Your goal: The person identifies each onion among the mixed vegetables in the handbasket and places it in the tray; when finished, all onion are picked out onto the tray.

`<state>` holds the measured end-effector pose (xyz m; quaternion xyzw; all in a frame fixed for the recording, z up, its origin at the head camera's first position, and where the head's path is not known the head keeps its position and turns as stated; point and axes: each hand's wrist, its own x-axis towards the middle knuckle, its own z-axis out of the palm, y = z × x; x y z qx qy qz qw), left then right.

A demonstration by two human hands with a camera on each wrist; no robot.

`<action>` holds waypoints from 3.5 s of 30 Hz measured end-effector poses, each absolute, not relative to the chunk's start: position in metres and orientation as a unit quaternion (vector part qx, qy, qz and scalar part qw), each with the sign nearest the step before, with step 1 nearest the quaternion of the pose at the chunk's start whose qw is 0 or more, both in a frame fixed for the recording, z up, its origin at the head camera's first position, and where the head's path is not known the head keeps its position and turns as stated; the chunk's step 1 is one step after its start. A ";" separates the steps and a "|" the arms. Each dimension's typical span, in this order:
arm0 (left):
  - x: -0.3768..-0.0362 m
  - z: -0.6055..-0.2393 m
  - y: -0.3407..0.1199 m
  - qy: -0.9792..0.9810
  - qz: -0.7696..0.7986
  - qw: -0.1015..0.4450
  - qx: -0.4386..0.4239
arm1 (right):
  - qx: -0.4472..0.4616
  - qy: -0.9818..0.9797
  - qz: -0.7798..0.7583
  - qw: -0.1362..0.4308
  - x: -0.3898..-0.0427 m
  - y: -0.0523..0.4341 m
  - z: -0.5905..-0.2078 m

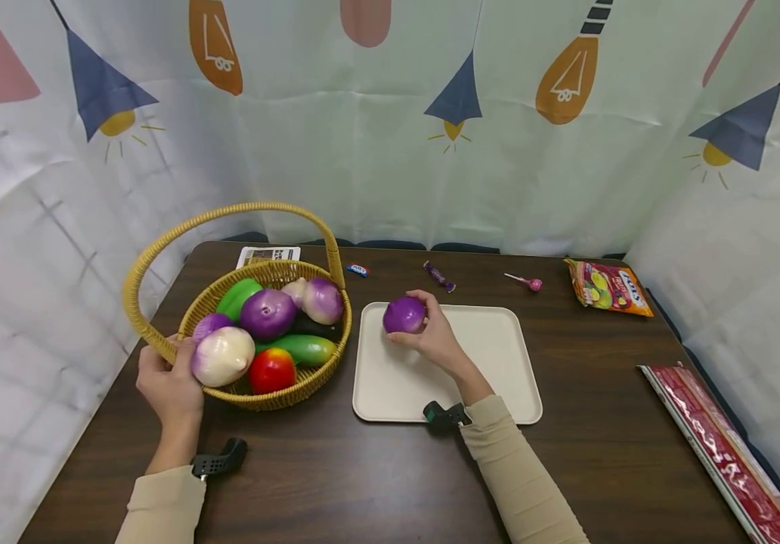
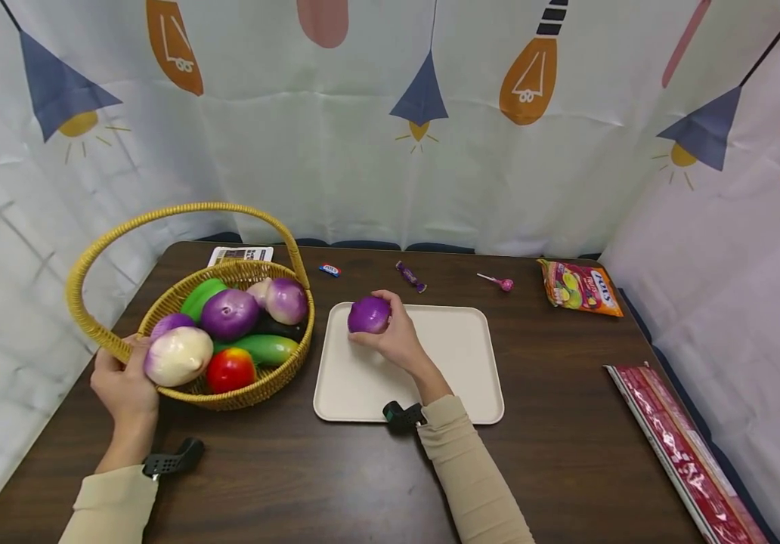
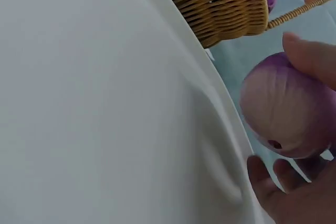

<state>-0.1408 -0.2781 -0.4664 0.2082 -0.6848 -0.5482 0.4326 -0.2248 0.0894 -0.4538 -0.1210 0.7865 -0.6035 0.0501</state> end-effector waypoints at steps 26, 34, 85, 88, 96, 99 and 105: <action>-0.140 -0.466 -0.277 -0.680 -0.556 0.429 0.210 | -0.163 0.853 -0.490 -0.078 -0.217 0.071 -0.445; -0.142 -0.462 -0.279 -0.676 -0.564 0.427 0.208 | -0.318 0.752 -0.563 -0.130 -0.183 -0.010 -0.414; -0.136 -0.466 -0.278 -0.693 -0.549 0.410 0.223 | -0.087 0.846 -0.525 -0.037 -0.218 0.145 -0.435; -0.136 -0.466 -0.278 -0.694 -0.548 0.412 0.220 | -0.052 0.858 -0.512 -0.017 -0.224 0.160 -0.442; -0.136 -0.466 -0.278 -0.691 -0.550 0.417 0.215 | -0.080 0.866 -0.491 0.039 -0.229 0.190 -0.452; -0.136 -0.465 -0.277 -0.690 -0.550 0.418 0.214 | -0.105 0.859 -0.497 0.066 -0.229 0.196 -0.454; -0.135 -0.464 -0.277 -0.691 -0.551 0.417 0.214 | -0.122 0.845 -0.514 0.082 -0.229 0.190 -0.457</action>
